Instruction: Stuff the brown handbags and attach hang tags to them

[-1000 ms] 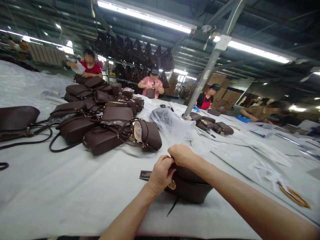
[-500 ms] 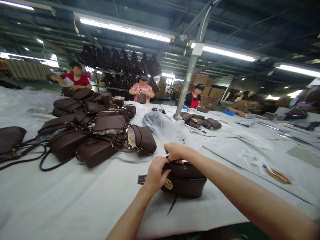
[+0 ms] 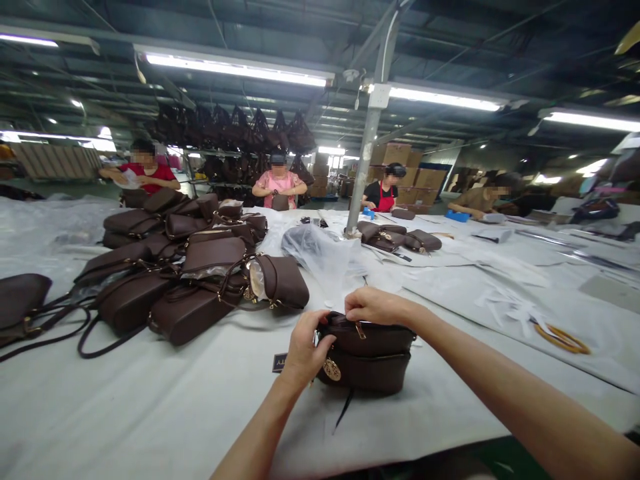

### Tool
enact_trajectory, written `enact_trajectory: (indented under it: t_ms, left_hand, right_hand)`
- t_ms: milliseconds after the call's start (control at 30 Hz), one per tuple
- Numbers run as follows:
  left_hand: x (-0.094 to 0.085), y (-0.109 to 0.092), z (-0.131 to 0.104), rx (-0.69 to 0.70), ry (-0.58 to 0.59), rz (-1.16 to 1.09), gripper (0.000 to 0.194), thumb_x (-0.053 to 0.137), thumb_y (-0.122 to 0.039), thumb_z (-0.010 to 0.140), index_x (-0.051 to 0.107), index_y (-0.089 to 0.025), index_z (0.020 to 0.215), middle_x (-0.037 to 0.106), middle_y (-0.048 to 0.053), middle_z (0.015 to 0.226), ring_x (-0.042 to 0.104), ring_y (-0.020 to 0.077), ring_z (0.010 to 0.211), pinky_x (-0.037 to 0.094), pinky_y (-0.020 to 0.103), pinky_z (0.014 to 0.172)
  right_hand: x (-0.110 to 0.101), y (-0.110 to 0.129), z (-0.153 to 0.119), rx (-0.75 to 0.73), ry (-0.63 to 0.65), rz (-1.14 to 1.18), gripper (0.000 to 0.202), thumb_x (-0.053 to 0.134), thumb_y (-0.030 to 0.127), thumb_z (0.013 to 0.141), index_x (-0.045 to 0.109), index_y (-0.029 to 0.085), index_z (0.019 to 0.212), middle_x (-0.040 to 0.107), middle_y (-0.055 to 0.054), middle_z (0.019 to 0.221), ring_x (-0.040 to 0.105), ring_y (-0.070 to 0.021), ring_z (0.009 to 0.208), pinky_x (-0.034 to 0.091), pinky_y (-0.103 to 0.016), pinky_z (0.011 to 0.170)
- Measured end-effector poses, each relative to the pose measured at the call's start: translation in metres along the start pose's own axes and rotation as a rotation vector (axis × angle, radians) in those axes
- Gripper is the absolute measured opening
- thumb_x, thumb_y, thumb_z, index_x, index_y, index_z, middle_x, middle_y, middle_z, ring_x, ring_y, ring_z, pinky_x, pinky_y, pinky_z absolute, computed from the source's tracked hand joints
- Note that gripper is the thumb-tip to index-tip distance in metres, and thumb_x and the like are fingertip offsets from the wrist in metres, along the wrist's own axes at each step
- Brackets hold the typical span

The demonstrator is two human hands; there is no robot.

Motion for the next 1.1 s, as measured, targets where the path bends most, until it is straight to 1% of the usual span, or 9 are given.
enact_trajectory:
  t_ms: [167, 267, 333, 500, 633, 733, 900, 1000, 1100]
  left_hand:
    - [-0.003, -0.008, 0.005, -0.01, 0.076, 0.005, 0.04, 0.067, -0.015, 0.074, 0.062, -0.022, 0.114, 0.058, 0.006, 0.1, 0.053, 0.0226, 0.096, 0.044, 0.037, 0.087]
    - [-0.002, -0.012, 0.009, -0.075, 0.11, -0.028, 0.03, 0.067, -0.017, 0.074, 0.065, -0.021, 0.104, 0.053, 0.004, 0.095, 0.053, 0.0213, 0.093, 0.044, 0.035, 0.085]
    - [-0.001, -0.013, 0.012, -0.113, 0.098, -0.032, 0.021, 0.066, -0.016, 0.073, 0.064, -0.02, 0.094, 0.052, 0.005, 0.095, 0.053, 0.021, 0.093, 0.044, 0.035, 0.085]
    - [0.004, -0.016, 0.019, -0.176, 0.109, -0.035, 0.015, 0.064, -0.012, 0.071, 0.055, -0.019, 0.08, 0.05, 0.011, 0.13, 0.042, 0.028, 0.127, 0.035, 0.041, 0.102]
    - [0.016, -0.029, 0.015, -0.199, 0.156, -0.064, 0.017, 0.063, -0.01, 0.071, 0.05, -0.02, 0.077, 0.062, 0.01, 0.114, 0.053, 0.026, 0.116, 0.038, 0.041, 0.099]
    - [0.032, -0.046, 0.001, -0.17, 0.126, -0.058, 0.022, 0.067, -0.011, 0.069, 0.049, -0.02, 0.074, 0.063, 0.009, 0.107, 0.053, 0.0278, 0.112, 0.04, 0.042, 0.095]
    - [0.048, -0.065, -0.026, -0.084, 0.165, -0.093, 0.024, 0.065, -0.004, 0.068, 0.051, -0.02, 0.081, 0.058, 0.011, 0.119, 0.048, 0.0293, 0.117, 0.039, 0.046, 0.098]
    - [0.05, -0.069, -0.035, -0.005, 0.213, -0.102, 0.028, 0.062, -0.001, 0.069, 0.053, -0.021, 0.086, 0.057, 0.011, 0.122, 0.047, 0.0288, 0.119, 0.039, 0.047, 0.099]
    - [0.053, -0.07, -0.038, 0.054, 0.176, -0.069, 0.028, 0.061, 0.0, 0.071, 0.053, -0.021, 0.089, 0.058, 0.01, 0.119, 0.048, 0.0281, 0.116, 0.041, 0.047, 0.097]
  right_hand:
    - [0.015, -0.005, 0.008, -0.059, -0.072, 0.053, 0.014, 0.055, 0.021, 0.079, 0.068, 0.016, 0.077, 0.063, 0.0, 0.064, 0.053, -0.0132, 0.062, 0.036, -0.022, 0.058]
    - [0.021, -0.01, 0.007, -0.06, -0.11, 0.233, 0.01, 0.056, 0.024, 0.08, 0.063, 0.017, 0.079, 0.062, 0.002, 0.063, 0.055, -0.0128, 0.058, 0.038, -0.022, 0.056]
    - [0.022, -0.01, 0.0, -0.049, -0.186, 0.286, 0.008, 0.059, 0.025, 0.079, 0.059, 0.018, 0.076, 0.059, 0.003, 0.062, 0.054, -0.0128, 0.057, 0.037, -0.022, 0.055]
    - [0.032, 0.004, -0.044, 0.032, -0.598, -0.104, 0.014, 0.057, 0.026, 0.084, 0.054, 0.02, 0.072, 0.061, -0.001, 0.07, 0.054, -0.0153, 0.066, 0.036, -0.026, 0.061]
    - [0.067, 0.005, -0.076, 0.146, -0.646, -0.137, 0.02, 0.06, 0.037, 0.085, 0.055, 0.021, 0.076, 0.061, 0.0, 0.066, 0.055, -0.015, 0.055, 0.034, -0.026, 0.052]
    - [0.088, -0.005, -0.088, 0.125, -0.762, -0.021, 0.012, 0.053, 0.031, 0.089, 0.059, 0.02, 0.087, 0.066, -0.002, 0.075, 0.062, -0.0167, 0.063, 0.043, -0.027, 0.057]
    - [0.101, -0.016, -0.106, 0.029, -0.955, 0.217, 0.022, 0.045, 0.03, 0.094, 0.065, 0.022, 0.092, 0.068, -0.006, 0.086, 0.066, -0.0196, 0.079, 0.052, -0.03, 0.072]
    - [0.104, -0.014, -0.111, 0.167, -1.008, 0.541, 0.026, 0.051, 0.041, 0.091, 0.065, 0.021, 0.084, 0.065, -0.005, 0.078, 0.065, -0.0189, 0.069, 0.056, -0.03, 0.063]
    - [0.101, -0.014, -0.112, 0.319, -1.033, 0.941, 0.033, 0.064, 0.052, 0.079, 0.061, 0.019, 0.08, 0.064, -0.002, 0.069, 0.064, -0.0166, 0.058, 0.056, -0.028, 0.052]
Point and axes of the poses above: each hand's wrist, its own z-axis towards the middle knuckle, its own x-axis out of the palm, y = z × x, the point moved 1 cm from there along z, towards the middle knuckle
